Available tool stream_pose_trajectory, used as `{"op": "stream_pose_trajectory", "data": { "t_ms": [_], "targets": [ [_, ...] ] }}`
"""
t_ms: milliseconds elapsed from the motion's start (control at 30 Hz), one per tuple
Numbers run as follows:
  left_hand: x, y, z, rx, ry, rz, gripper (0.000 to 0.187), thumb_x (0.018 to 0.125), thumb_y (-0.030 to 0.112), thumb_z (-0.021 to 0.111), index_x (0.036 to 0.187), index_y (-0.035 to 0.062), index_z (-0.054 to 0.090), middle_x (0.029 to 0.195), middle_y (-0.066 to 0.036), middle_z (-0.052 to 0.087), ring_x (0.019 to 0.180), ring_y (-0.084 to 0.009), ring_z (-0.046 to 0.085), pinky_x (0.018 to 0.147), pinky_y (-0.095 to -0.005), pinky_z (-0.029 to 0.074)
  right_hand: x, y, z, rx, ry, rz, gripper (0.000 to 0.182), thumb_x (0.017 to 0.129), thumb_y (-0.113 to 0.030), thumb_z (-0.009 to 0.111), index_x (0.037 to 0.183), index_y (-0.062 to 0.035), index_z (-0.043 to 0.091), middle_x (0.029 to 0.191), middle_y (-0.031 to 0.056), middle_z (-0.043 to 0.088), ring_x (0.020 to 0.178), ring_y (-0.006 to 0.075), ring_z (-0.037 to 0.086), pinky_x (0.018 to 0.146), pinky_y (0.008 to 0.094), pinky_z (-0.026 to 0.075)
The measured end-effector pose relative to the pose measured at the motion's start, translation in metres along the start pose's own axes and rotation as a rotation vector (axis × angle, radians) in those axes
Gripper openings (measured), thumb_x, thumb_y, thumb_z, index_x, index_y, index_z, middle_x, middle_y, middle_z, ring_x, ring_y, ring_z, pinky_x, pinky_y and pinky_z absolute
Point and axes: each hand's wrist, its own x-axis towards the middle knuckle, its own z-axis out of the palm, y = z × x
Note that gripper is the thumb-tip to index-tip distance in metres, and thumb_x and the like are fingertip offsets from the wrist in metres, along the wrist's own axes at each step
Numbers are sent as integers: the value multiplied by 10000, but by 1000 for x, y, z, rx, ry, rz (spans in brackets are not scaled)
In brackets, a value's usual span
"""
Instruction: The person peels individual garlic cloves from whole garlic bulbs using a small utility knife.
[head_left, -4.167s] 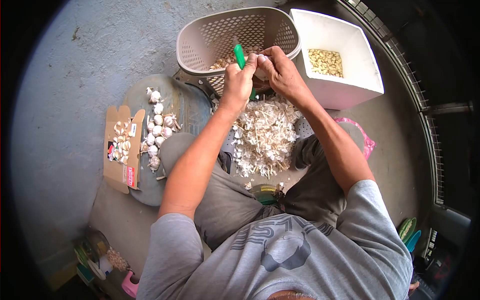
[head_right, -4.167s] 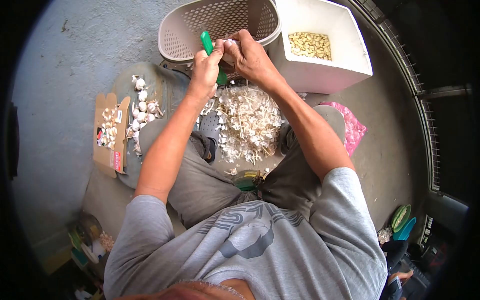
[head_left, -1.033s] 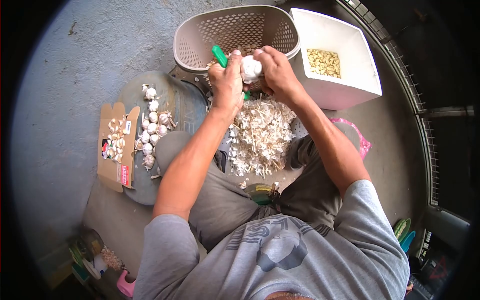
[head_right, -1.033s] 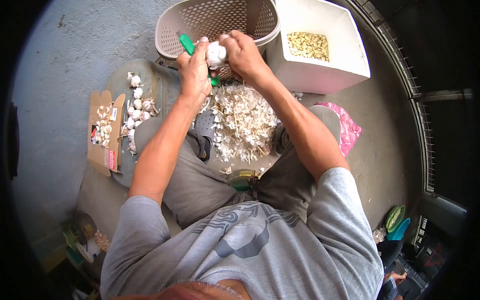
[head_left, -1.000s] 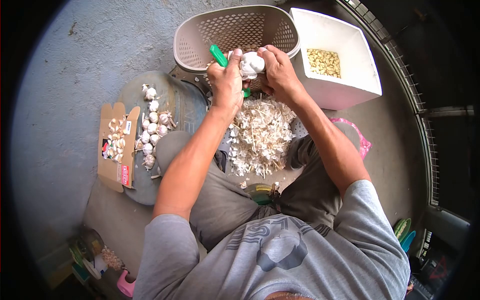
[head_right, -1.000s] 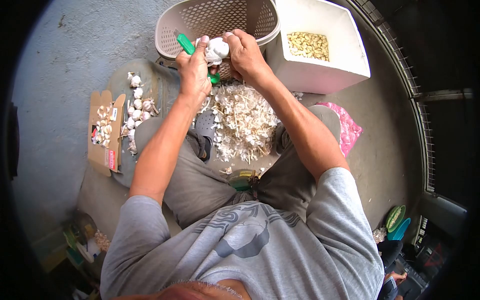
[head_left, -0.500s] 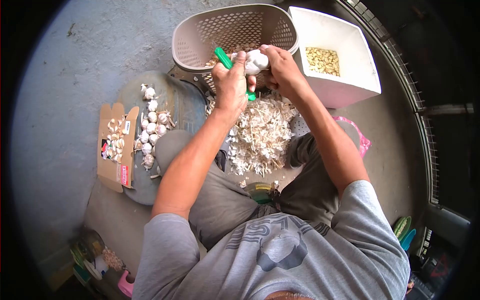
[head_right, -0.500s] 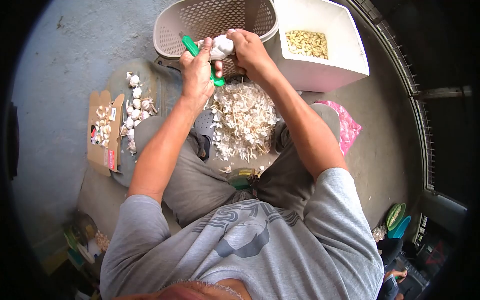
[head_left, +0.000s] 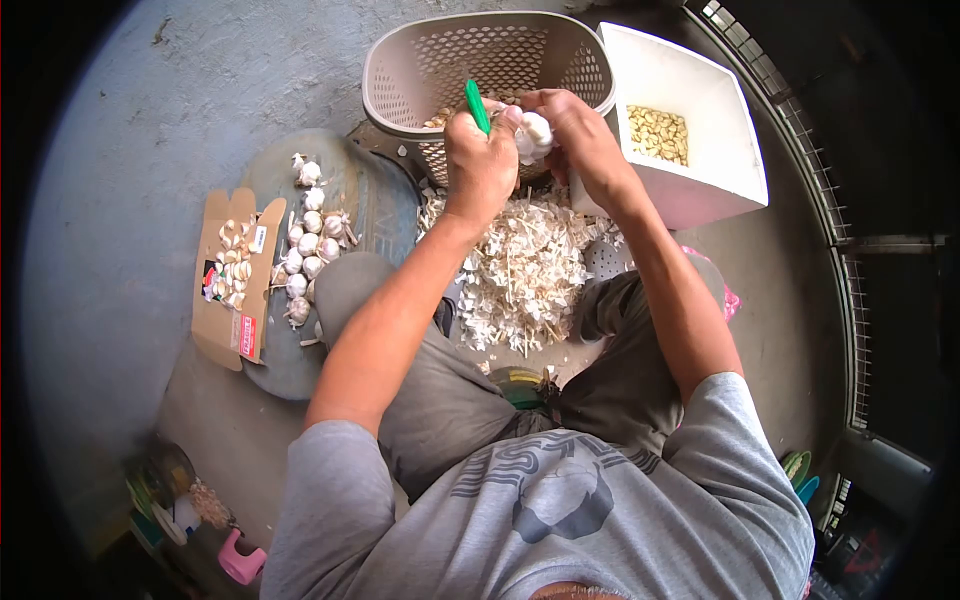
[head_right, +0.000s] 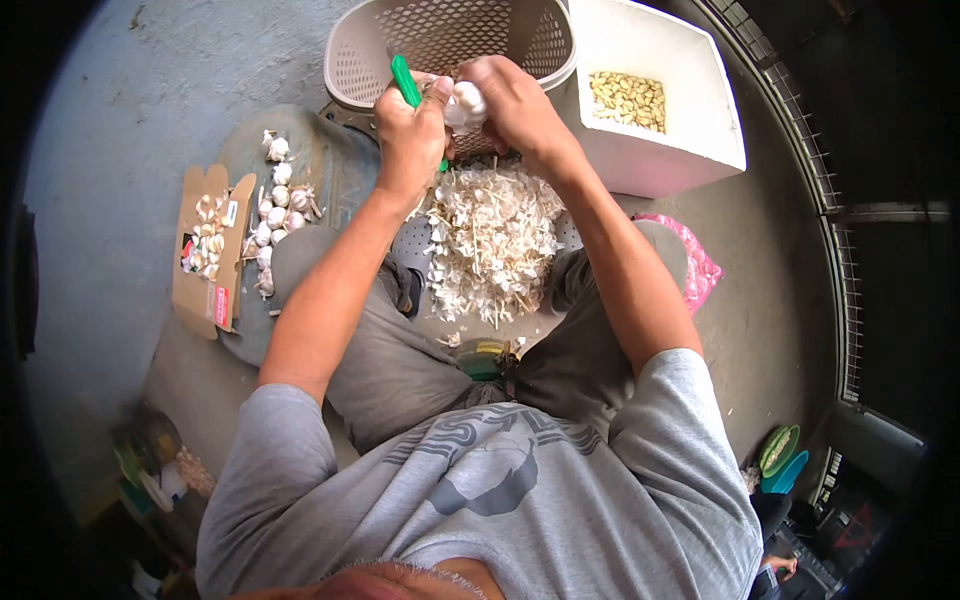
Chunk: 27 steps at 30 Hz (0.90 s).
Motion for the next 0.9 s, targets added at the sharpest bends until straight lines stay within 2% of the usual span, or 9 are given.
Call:
{"op": "stream_pose_trajectory", "data": {
  "t_ms": [67, 100, 400, 500, 533, 633, 667, 767, 900],
  "targets": [
    [-1, 0, 0, -174, -14, -177, 213, 987, 162, 665, 1010, 1, 529, 713, -70, 603, 429, -99, 485, 347, -264, 410, -3, 6, -2, -211, -80, -26, 379, 1031, -368, 602, 1125, -2, 620, 776, 47, 609, 575, 114, 552, 430, 285, 385],
    [-3, 6, 0, -257, -24, -267, 209, 991, 165, 663, 1019, 9, 527, 726, -68, 606, 435, -93, 477, 353, -260, 418, -7, 1, -6, 2, -143, 181, 416, 1047, -411, 559, 1139, -9, 613, 758, 37, 589, 582, 95, 549, 426, 259, 385],
    [2, 17, -4, -467, -140, -272, 261, 975, 217, 702, 1010, -17, 591, 783, -84, 633, 509, -108, 555, 384, -253, 461, -1, 15, 3, 585, -189, 373, 722, 1038, -673, 295, 1242, -40, 577, 740, 16, 596, 569, 106, 517, 437, 246, 329],
    [2, 26, -7, -37, -251, -212, 323, 952, 254, 739, 1057, -31, 627, 802, -97, 649, 523, -101, 566, 414, -247, 478, 1, 0, -2, 373, -139, 344, 722, 1041, -667, 306, 1250, -39, 596, 718, -5, 558, 548, 95, 447, 450, 242, 319],
    [0, 22, -6, 64, -282, -39, 345, 929, 262, 767, 1078, -27, 655, 821, -90, 665, 554, -89, 589, 431, -237, 475, -1, -6, 3, 375, 2, 382, 697, 1047, -646, 336, 1240, -35, 610, 700, -21, 518, 541, 81, 393, 446, 240, 306],
    [6, 1, 0, 337, -129, 608, 281, 921, 190, 749, 1017, -64, 678, 792, -85, 688, 591, -191, 619, 572, -321, 516, 0, 4, -1, 330, -29, 324, 651, 1049, -626, 373, 1231, -49, 616, 696, -26, 505, 531, 70, 381, 441, 232, 297],
    [1, -4, 3, 267, -130, 465, 228, 914, 130, 728, 985, -78, 668, 799, -117, 702, 660, -236, 653, 637, -354, 539, -1, 7, -3, 327, -96, 262, 593, 1050, -611, 394, 1170, -71, 607, 692, -16, 506, 518, 71, 397, 435, 226, 308],
    [-8, 12, 2, 116, -186, 56, 133, 965, 116, 676, 968, -16, 661, 727, -44, 639, 506, -82, 580, 410, -238, 440, -6, 9, -3, 332, -118, 296, 527, 1059, -585, 401, 1104, -90, 577, 689, 2, 520, 510, 81, 439, 424, 232, 334],
    [-6, 7, -1, 137, -273, 66, 114, 968, 86, 654, 948, -24, 640, 699, -46, 624, 478, -83, 557, 399, -242, 440, -4, -2, 1, 416, 19, 378, 477, 1063, -549, 419, 1078, -93, 554, 753, 35, 584, 527, 121, 511, 426, 266, 377]
  ]
}}
